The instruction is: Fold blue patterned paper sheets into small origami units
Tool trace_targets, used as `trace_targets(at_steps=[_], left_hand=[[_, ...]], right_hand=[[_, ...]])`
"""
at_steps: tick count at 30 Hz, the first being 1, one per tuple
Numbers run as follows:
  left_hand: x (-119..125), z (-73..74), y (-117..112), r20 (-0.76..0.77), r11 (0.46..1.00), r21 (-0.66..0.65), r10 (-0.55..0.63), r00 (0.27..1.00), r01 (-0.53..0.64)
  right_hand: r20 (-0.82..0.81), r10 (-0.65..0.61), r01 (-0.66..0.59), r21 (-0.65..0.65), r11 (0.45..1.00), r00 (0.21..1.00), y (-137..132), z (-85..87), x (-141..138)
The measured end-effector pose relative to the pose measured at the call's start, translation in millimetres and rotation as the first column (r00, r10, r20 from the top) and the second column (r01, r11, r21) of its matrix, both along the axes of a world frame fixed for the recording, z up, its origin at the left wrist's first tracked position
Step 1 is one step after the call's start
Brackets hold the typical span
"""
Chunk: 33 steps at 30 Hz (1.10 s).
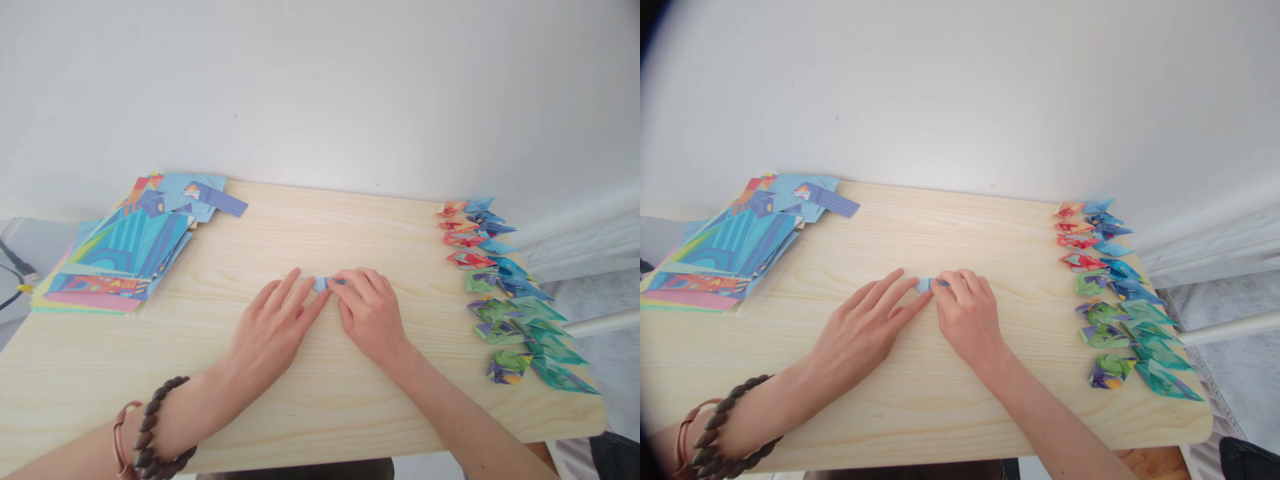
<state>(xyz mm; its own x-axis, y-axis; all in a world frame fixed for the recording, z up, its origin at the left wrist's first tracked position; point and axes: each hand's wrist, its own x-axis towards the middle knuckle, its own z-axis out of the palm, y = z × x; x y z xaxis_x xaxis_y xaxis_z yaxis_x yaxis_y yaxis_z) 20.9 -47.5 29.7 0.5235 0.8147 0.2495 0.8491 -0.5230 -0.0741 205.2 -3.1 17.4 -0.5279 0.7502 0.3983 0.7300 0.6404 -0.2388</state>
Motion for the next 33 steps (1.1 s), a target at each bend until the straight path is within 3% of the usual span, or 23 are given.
trace_targets(at_steps=[8,18,26,33], left_hand=[[1.4,-7.6,-1.0,0.039,0.997,0.071,0.002,0.999,-0.005],[-1.4,-1.9,1.7,0.044,1.000,-0.015,0.024,0.999,-0.023],[-1.9,-3.9,3.1,0.079,1.000,-0.005,0.016,0.997,-0.015],[-3.4,-5.6,3.3,0.082,1.000,-0.017,0.014,0.996,-0.013]], right_hand=[[0.051,-0.019,0.016,0.056,0.998,0.999,-0.6,-0.7,-4.0],[-0.044,-0.040,0.040,-0.013,0.999,0.998,-4.5,-2.0,3.3],[0.049,-0.050,0.046,0.079,0.996,0.998,-0.1,0.4,-3.0],[-0.030,-0.010,0.011,0.029,1.000,0.999,-1.8,-0.1,2.9]])
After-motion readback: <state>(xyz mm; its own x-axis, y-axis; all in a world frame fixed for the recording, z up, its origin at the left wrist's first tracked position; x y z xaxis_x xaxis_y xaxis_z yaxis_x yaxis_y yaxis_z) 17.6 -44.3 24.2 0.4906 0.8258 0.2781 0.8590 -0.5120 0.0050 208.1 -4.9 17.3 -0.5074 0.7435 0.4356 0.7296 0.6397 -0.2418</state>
